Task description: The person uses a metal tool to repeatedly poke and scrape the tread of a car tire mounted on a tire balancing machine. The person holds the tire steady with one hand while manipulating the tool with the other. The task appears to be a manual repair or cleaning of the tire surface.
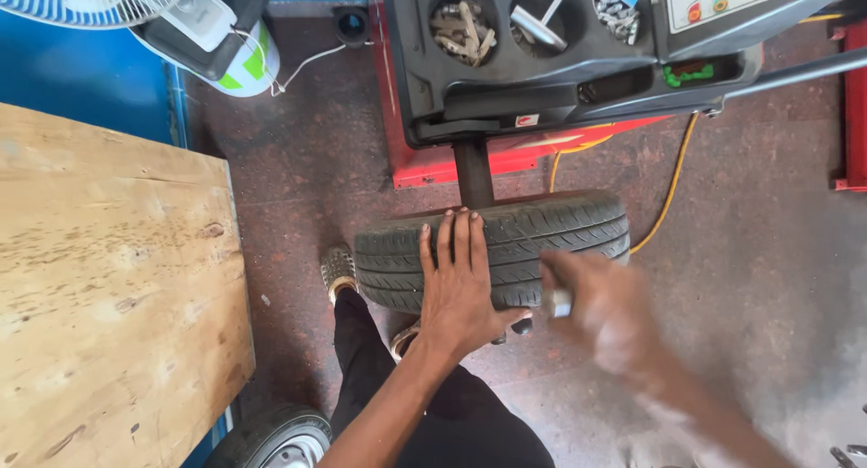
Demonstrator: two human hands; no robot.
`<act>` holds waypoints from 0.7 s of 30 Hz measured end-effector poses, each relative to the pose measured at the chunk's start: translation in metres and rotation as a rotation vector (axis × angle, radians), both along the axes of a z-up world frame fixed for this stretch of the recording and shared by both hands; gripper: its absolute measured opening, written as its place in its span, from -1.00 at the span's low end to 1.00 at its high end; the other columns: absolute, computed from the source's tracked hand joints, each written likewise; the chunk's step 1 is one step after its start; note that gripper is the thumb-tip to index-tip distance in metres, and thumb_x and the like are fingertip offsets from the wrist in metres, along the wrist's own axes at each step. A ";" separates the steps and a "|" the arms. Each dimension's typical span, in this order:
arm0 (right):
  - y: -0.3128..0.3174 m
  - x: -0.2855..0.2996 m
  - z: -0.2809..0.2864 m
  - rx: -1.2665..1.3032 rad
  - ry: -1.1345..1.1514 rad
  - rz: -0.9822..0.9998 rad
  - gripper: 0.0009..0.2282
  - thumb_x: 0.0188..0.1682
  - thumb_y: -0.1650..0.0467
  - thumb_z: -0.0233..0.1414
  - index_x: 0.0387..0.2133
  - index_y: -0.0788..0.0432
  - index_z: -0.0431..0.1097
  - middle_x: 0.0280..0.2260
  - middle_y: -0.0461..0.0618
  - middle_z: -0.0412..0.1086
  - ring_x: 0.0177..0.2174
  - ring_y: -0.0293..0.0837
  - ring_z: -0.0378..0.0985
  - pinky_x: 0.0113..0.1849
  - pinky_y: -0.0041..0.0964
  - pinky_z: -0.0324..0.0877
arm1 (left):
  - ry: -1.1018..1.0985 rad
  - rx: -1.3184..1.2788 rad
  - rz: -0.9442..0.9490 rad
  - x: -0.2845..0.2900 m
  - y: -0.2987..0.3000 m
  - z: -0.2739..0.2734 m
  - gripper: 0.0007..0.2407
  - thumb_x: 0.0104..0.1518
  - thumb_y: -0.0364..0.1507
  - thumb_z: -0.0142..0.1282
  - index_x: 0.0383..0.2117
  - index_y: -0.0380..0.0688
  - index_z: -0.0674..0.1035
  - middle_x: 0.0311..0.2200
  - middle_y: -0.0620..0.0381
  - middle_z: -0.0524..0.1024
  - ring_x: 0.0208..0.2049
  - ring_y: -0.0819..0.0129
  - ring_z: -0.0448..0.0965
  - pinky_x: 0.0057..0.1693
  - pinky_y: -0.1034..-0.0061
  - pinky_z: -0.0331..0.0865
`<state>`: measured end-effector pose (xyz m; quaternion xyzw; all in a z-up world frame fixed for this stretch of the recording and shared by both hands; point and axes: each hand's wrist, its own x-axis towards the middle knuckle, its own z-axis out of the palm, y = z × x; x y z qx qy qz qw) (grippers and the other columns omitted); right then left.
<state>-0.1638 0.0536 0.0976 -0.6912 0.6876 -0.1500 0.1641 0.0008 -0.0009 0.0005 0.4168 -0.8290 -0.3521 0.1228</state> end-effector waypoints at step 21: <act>-0.013 0.002 0.024 0.511 0.149 -0.332 -0.73 -0.08 0.43 0.16 -0.08 0.02 0.57 -0.40 0.17 0.60 -0.41 0.04 0.65 -0.29 -0.10 0.50 | 0.009 -0.067 0.064 0.009 0.007 -0.013 0.22 -0.47 0.11 0.47 0.32 -0.45 0.02 0.33 -0.30 0.06 0.40 -0.19 -0.09 0.41 -0.22 -0.35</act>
